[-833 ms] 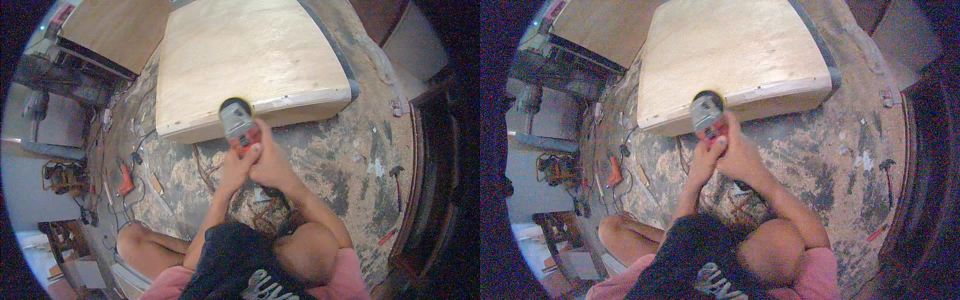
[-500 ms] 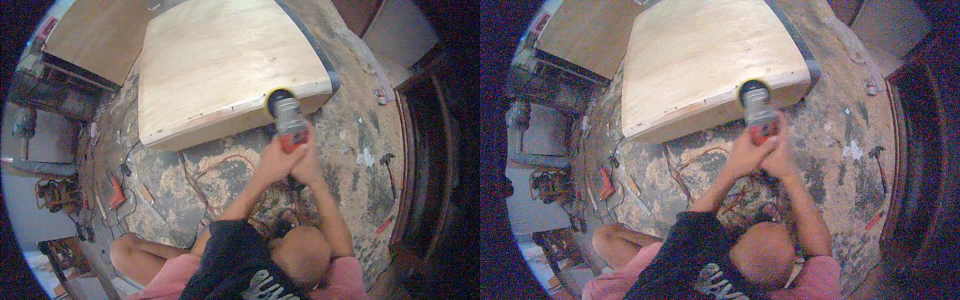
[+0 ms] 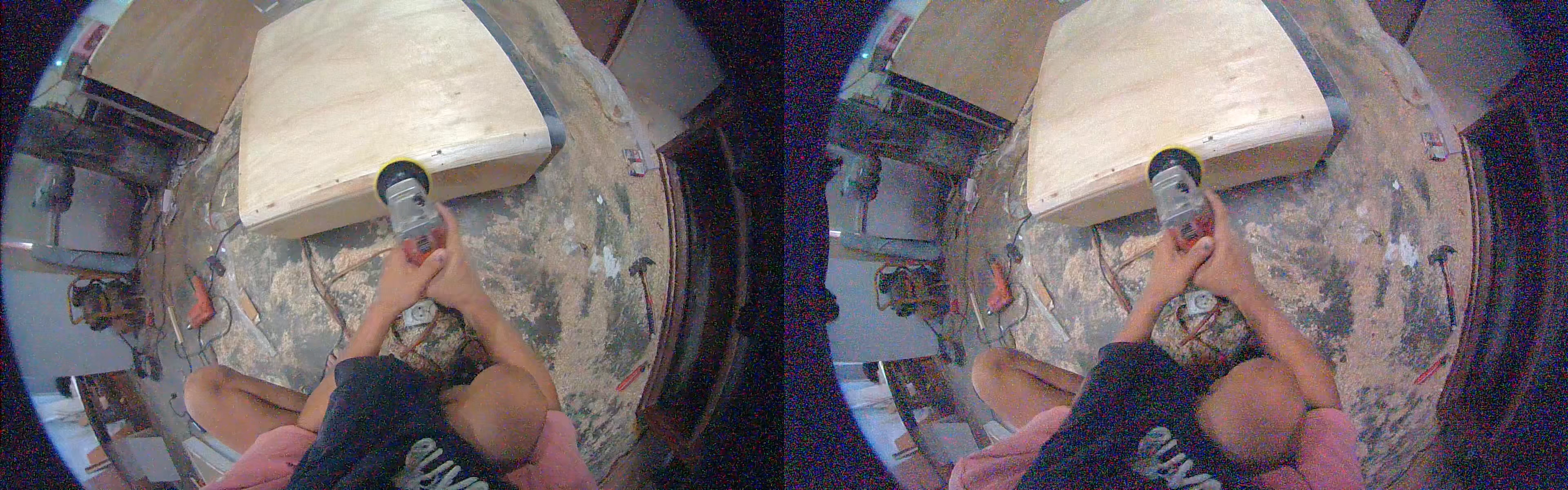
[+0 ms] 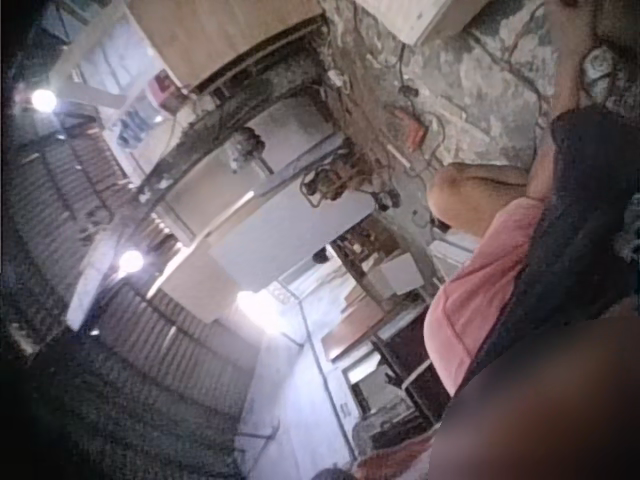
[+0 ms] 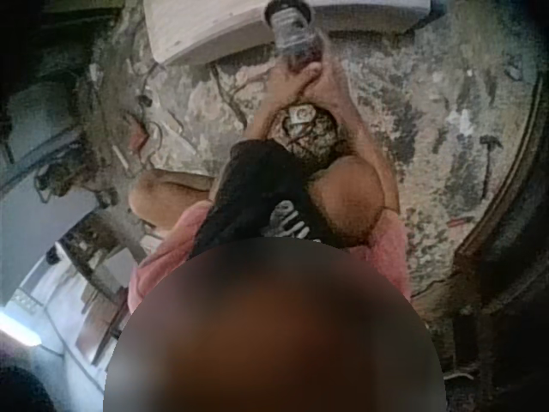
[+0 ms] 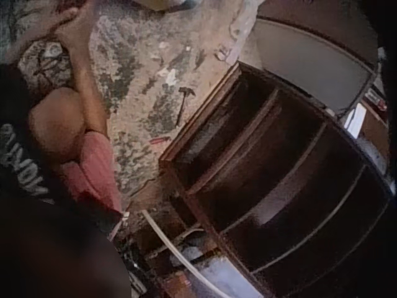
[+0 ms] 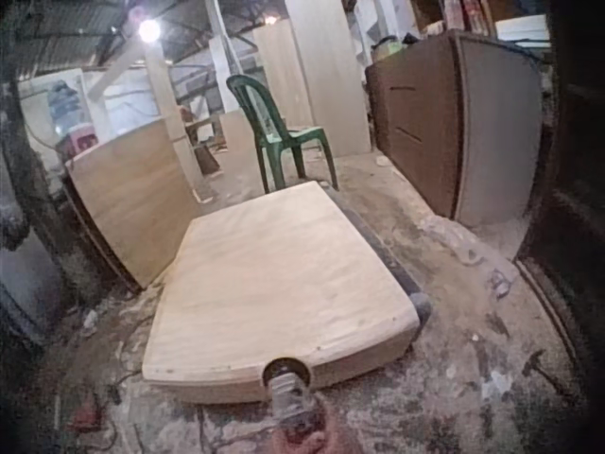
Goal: The person uses an orbital sander to smooth the edges and surfaces of a curved wooden piece. They reposition the piece multiple times to access different sides and continue sanding until the end of the clip.
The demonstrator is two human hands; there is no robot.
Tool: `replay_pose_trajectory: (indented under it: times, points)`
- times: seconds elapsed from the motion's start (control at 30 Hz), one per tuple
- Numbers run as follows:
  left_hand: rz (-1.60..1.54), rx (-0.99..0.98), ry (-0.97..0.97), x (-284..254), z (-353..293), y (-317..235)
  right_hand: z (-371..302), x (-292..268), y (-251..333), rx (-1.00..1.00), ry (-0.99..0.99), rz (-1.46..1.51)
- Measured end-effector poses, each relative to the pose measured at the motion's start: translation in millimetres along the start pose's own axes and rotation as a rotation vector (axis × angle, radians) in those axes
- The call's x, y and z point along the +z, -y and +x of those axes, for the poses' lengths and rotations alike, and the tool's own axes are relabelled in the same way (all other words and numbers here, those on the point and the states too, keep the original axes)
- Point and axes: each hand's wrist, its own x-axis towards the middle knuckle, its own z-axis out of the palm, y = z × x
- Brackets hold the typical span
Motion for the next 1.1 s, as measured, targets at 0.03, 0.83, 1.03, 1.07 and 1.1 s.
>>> replay_pose_trajectory:
  times: [0.03,0.83,1.03,1.07,1.1]
  points:
    - [-0.027,-0.02,-0.025,-6.0,-0.6,5.4,-0.9,7.4,1.3,-0.033,0.015,-0.006]
    - [-0.086,0.04,0.198,-11.4,10.4,-7.6,-1.3,16.2,12.3,-0.015,-0.099,-0.013]
    - [0.035,0.07,0.291,51.6,26.3,-32.0,-16.6,-48.0,11.5,0.121,-0.305,-0.206]
    - [0.029,0.097,0.28,48.3,24.4,-29.2,-15.7,-44.3,14.1,0.123,-0.267,-0.23]
    - [0.049,0.05,0.252,40.1,21.9,-24.7,-14.8,-38.7,18.2,0.114,-0.234,-0.248]
